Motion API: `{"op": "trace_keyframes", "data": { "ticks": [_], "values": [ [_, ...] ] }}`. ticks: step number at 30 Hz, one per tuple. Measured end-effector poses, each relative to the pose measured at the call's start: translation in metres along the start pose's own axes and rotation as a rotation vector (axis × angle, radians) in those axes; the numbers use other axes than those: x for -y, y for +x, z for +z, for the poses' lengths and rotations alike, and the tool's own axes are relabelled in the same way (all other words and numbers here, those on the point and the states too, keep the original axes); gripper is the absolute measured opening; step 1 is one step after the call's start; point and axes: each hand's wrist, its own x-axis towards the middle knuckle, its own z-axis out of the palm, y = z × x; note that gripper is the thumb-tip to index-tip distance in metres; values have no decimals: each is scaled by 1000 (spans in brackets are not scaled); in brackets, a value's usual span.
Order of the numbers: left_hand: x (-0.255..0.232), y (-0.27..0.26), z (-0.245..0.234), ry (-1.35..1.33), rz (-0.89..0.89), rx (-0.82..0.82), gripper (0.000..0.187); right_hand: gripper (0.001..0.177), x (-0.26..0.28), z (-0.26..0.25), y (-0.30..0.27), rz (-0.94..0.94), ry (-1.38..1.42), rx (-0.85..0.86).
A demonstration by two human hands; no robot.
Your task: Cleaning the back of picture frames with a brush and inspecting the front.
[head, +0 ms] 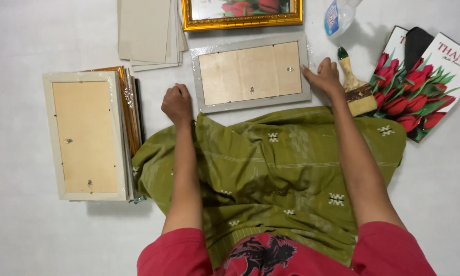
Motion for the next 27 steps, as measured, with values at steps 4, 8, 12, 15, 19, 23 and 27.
{"op": "trace_keyframes", "data": {
  "ticks": [4, 8, 12, 15, 19, 23, 27],
  "values": [
    [-2, -1, -1, -2, 7, -9, 36, 70, -8, 2, 6, -8, -2, 15],
    [1, -3, 4, 11, -5, -13, 36, 68, -16, 3, 17, 21, -12, 47],
    [6, -1, 11, 4, -15, -21, 36, 68, -19, 7, 22, 12, -5, 47],
    [20, -4, 23, 13, -12, 117, 42, 72, -26, 7, 27, 13, 3, 37],
    [44, 14, 12, -65, 234, 328, 49, 70, -33, 11, 37, 24, 32, 37],
    [57, 20, 31, -124, 251, 471, 50, 69, -30, 12, 33, 47, 33, 30],
    [56, 33, 40, -171, 308, 440, 48, 73, -23, 9, 29, 49, 50, 14]
  ]
}}
